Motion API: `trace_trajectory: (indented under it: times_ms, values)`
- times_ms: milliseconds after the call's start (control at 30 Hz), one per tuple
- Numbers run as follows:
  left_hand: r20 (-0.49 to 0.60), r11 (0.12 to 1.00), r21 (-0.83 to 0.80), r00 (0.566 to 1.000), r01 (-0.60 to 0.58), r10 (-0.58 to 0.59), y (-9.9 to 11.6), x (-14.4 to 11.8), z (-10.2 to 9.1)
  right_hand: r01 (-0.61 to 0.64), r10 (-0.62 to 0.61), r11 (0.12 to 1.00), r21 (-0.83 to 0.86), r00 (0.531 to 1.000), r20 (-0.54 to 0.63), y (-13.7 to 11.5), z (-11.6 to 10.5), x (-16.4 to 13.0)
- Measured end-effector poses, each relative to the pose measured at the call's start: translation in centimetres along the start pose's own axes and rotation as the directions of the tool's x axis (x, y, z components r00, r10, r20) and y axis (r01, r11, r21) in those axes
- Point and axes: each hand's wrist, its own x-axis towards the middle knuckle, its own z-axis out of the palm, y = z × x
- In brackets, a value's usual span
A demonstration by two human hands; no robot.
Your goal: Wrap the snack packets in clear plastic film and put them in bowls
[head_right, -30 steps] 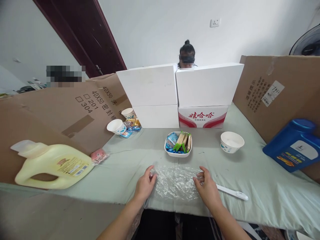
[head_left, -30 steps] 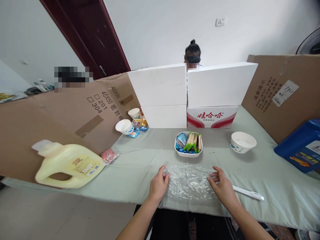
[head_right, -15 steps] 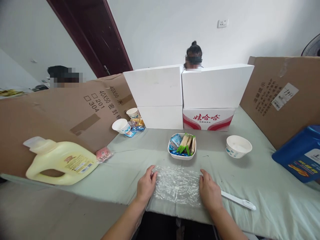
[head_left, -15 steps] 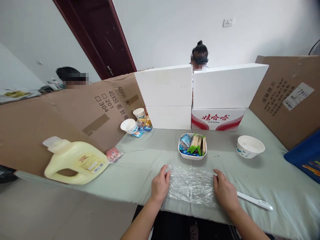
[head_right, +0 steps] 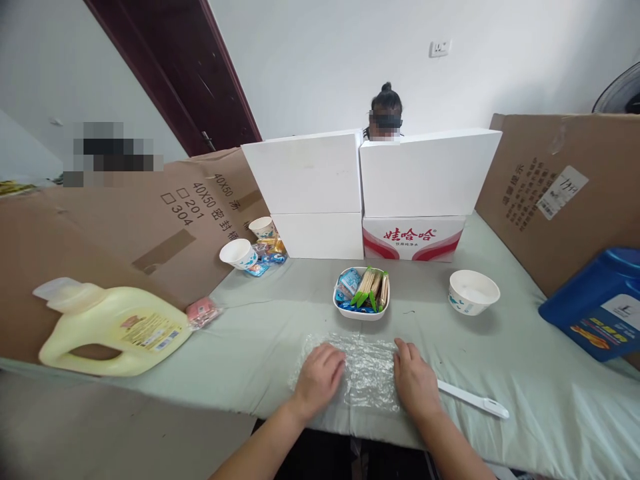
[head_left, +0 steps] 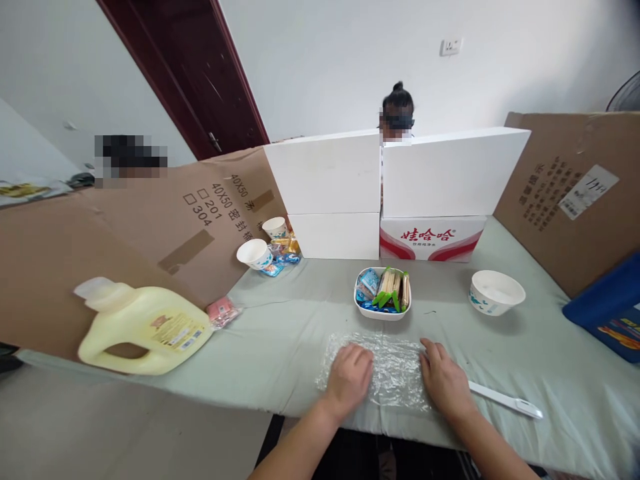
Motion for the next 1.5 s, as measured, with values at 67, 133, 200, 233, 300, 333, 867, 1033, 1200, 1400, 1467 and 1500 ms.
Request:
trace_trajectory:
  times_ms: [67,133,200,233,300,333,867,1033,1200,1400,1467,1500]
  values:
    - [0.162,0.988,-0.083,0.976,-0.132,0.145,0.9,0.2,0.4,0.008,-0.008,1.0,-0.02,1.0,0.0,0.5,-0.2,0.2]
    - [0.266,0.984,-0.1,0.949,-0.148,0.169,1.2,0.1,1.0,0.028,-0.03,0.998,-0.049,0.998,-0.051,0.7,-0.7,0.3]
    - [0.325,0.987,-0.101,0.933,-0.125,0.151,1.2,0.0,1.3,0.1,-0.106,0.993,-0.058,0.988,-0.113,0.2,-1.2,0.2]
    - [0.339,0.988,-0.104,0.929,-0.119,0.147,1.1,0.0,1.4,0.175,-0.179,0.983,-0.048,0.977,-0.116,-0.4,-1.4,0.1]
    - [0.345,0.987,-0.105,0.927,-0.118,0.147,1.0,0.1,1.4,0.367,-0.366,0.93,0.008,0.929,-0.048,-1.8,-1.4,-0.2]
    - [0.344,0.988,-0.099,0.928,-0.117,0.144,0.9,0.1,1.4,0.451,-0.452,0.891,0.049,0.892,0.008,-2.4,-1.2,-0.3]
    - [0.188,0.997,-0.047,0.98,-0.062,0.07,-5.9,-7.1,-3.7,0.577,-0.589,0.806,0.132,0.803,0.087,1.7,-2.6,-6.5]
    - [0.142,0.978,-0.146,0.975,-0.148,0.169,-4.5,-9.5,-3.8,0.602,-0.609,0.787,0.135,0.793,0.012,3.4,-2.8,-9.5]
    - [0.129,0.961,-0.261,0.983,-0.09,0.127,-4.6,-9.5,-4.5,0.502,-0.525,0.812,0.299,0.851,-0.003,3.5,-3.9,-9.7]
    - [0.186,0.944,-0.325,0.983,0.06,0.001,-4.6,-6.9,-5.6,0.152,-0.224,0.883,0.444,0.968,0.113,2.7,-4.4,-7.6]
    - [0.193,0.954,-0.263,0.977,0.143,-0.093,-4.8,-5.7,-5.2,0.073,-0.138,0.906,0.417,0.982,0.128,2.5,-3.9,-6.4]
    - [0.196,0.956,-0.23,0.971,0.183,-0.139,-5.0,-5.1,-4.8,0.045,-0.102,0.92,0.39,0.987,0.127,2.4,-3.6,-5.8]
